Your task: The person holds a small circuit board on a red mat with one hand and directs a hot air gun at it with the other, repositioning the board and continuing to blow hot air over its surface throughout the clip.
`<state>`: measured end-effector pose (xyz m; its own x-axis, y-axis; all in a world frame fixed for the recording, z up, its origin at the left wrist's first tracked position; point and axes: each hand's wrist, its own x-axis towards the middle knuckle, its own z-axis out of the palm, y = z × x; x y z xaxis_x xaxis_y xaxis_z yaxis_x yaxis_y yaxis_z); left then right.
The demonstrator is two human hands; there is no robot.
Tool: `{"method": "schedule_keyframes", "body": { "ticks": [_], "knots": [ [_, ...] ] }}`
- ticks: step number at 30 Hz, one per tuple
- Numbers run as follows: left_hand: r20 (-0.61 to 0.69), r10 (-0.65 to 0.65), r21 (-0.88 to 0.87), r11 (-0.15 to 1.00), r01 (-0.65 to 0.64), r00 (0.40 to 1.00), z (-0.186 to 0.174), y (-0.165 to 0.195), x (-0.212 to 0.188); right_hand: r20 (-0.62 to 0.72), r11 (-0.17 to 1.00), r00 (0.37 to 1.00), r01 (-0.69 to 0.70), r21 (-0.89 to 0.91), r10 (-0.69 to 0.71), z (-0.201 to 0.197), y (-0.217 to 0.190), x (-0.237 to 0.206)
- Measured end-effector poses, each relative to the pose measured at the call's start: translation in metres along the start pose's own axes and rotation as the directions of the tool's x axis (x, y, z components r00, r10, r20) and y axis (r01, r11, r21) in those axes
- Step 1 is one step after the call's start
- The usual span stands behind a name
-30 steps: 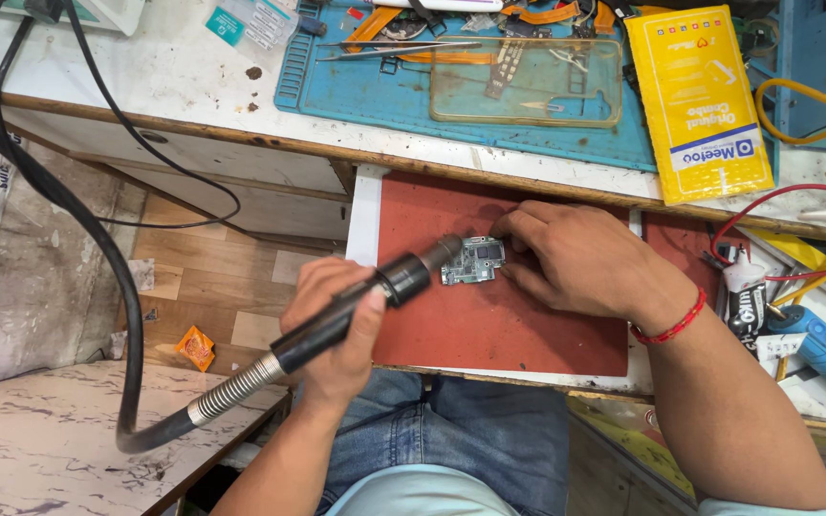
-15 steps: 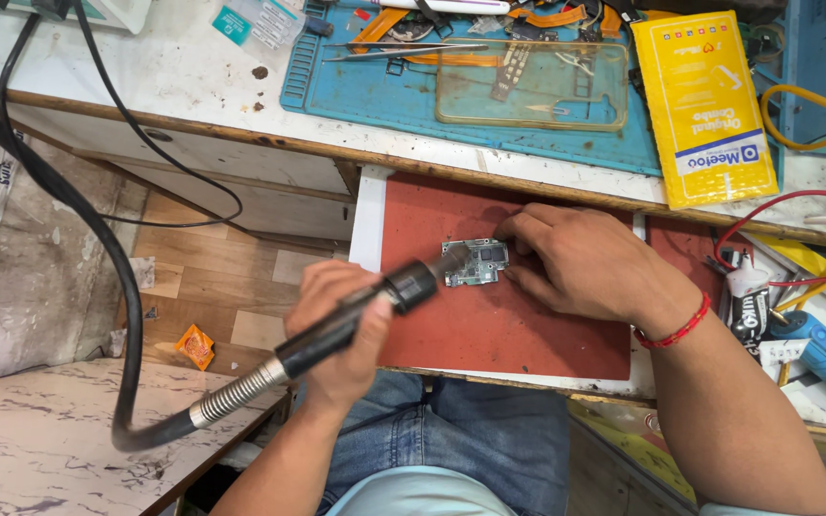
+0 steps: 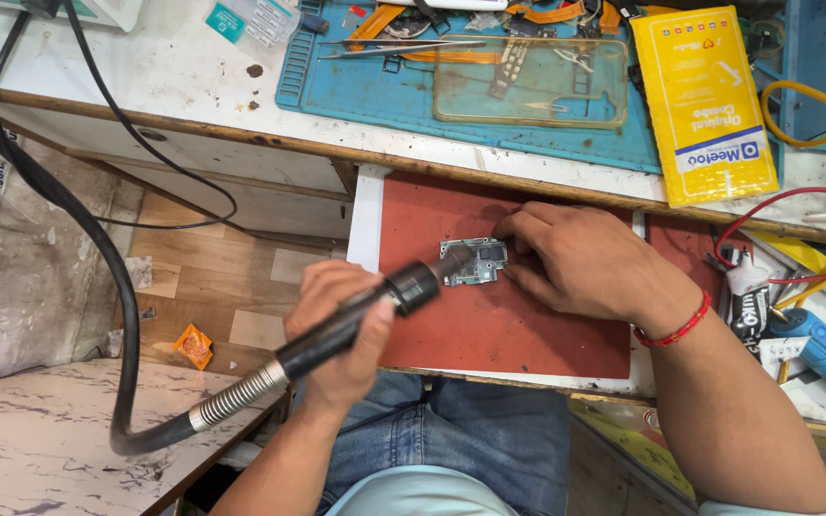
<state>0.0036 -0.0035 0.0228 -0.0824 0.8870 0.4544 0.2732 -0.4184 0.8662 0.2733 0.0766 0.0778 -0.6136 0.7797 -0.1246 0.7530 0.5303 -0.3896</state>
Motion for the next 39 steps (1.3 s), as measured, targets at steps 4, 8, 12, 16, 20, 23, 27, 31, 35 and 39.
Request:
{"method": "schedule_keyframes", "body": {
  "ticks": [4, 8, 12, 16, 20, 23, 27, 31, 35, 39],
  "knots": [
    [0.034, 0.041, -0.012, 0.999, -0.041, 0.999, 0.0000, -0.0001, 0.0010, -0.007, 1.000, 1.000, 0.007, 0.006, -0.007, -0.0016, -0.0012, 0.0007],
    [0.009, -0.008, 0.023, 1.000, 0.008, 1.000, -0.0013, 0.0017, 0.0012, -0.013, 1.000, 1.000, 0.014, -0.002, -0.014, -0.0010, -0.0014, 0.0013],
    [0.091, 0.082, 0.018, 0.996, -0.084, 0.992, -0.0019, 0.0015, 0.0007, -0.018, 1.000, 1.000, 0.012, 0.002, -0.012, 0.0007, -0.0002, 0.0000],
    [-0.003, 0.017, -0.006, 1.000, -0.017, 1.000, 0.0013, -0.0010, 0.0009, -0.022, 1.000, 1.000, 0.018, 0.000, -0.018, 0.0004, -0.0003, 0.0003],
    [0.044, 0.083, 0.008, 0.996, -0.084, 0.996, 0.0022, -0.0015, 0.0012, -0.011, 1.000, 1.000, -0.003, 0.009, 0.003, -0.0008, -0.0010, 0.0012],
    [-0.029, 0.012, -0.001, 1.000, -0.012, 1.000, 0.0014, -0.0007, 0.0016, -0.012, 1.000, 1.000, 0.025, 0.009, -0.025, -0.0021, 0.0014, 0.0025],
    [0.082, 0.081, -0.011, 0.997, -0.080, 0.993, -0.0017, 0.0018, 0.0012, -0.029, 0.999, 0.999, 0.032, -0.002, -0.032, 0.0008, 0.0008, -0.0001],
    [0.009, 0.033, 0.007, 0.999, -0.033, 0.999, 0.0000, 0.0032, 0.0022, -0.022, 0.999, 0.999, 0.035, 0.003, -0.035, 0.0005, 0.0017, 0.0007],
    [0.071, 0.071, -0.010, 0.997, -0.071, 0.995, -0.0007, 0.0035, 0.0031, -0.016, 1.000, 1.000, 0.018, -0.001, -0.018, 0.0008, 0.0007, 0.0004],
    [-0.033, -0.040, 0.042, 0.998, 0.041, 0.999, -0.0015, 0.0017, 0.0028, -0.030, 0.999, 0.999, 0.039, 0.012, -0.039, 0.0008, 0.0005, 0.0003]
  ]
}}
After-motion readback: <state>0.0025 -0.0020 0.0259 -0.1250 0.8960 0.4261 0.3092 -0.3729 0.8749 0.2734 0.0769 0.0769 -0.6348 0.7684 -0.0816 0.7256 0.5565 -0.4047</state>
